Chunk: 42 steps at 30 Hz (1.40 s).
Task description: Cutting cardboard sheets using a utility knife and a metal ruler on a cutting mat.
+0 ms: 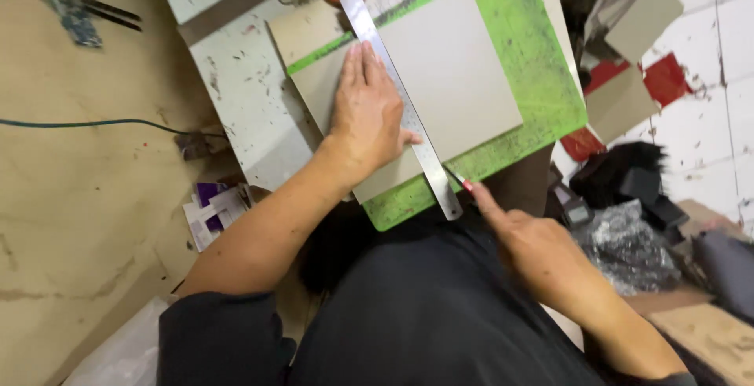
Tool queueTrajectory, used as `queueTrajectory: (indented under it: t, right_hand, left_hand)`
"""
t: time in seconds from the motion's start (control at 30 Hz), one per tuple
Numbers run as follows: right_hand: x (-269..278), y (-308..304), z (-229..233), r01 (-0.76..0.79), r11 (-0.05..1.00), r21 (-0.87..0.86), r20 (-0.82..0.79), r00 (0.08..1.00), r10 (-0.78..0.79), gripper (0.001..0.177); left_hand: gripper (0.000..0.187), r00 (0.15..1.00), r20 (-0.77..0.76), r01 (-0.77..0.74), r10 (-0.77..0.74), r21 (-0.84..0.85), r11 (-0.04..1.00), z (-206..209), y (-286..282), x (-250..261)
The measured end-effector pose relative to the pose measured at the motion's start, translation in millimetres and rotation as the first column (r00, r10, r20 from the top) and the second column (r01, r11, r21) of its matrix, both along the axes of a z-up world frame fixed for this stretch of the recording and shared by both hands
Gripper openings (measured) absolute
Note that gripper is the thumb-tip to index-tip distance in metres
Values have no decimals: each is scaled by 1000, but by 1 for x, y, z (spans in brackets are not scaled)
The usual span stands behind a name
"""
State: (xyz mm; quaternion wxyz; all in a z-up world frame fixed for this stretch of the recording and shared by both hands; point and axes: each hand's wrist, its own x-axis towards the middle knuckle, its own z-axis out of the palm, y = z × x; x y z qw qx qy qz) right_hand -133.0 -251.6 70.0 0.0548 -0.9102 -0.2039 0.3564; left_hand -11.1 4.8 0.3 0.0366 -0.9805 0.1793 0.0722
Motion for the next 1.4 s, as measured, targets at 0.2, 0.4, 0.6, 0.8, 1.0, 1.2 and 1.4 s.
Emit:
queueTrajectory:
  t: [0.2,0.4,0.6,0.8,1.0,1.2,1.4]
  right_hand:
    - [89,66,2,-16,892,452,403,896,-188,63]
    - [147,100,-52,-11,901,433,346,925,-155,65]
    - [151,103,-51,-114,917,383,370,928,-40,63]
    - [64,57,-35,93,963,253,17,995,-100,92]
    - [-35,7,-34,167,984,68,-93,983,-160,94]
    - [-2,-8,-3,17,1000,25,-72,997,-15,103]
    - [95,65,3,10,913,407,317,936,-151,74]
  left_hand:
    - [133,1000,-11,-16,16,43,999,-4,-5,3]
    - [113,999,14,-31,30,20,999,-7,-5,1]
    - [97,999,31,-9,10,-19,1000,4,-4,-3]
    - [134,997,-57,68,-54,286,956,-10,-4,7]
    - [132,997,-69,57,-40,272,961,-9,-4,7]
    - [132,994,-95,71,-47,267,961,-7,-4,8]
    - [139,993,-111,82,-47,331,940,2,-7,10]
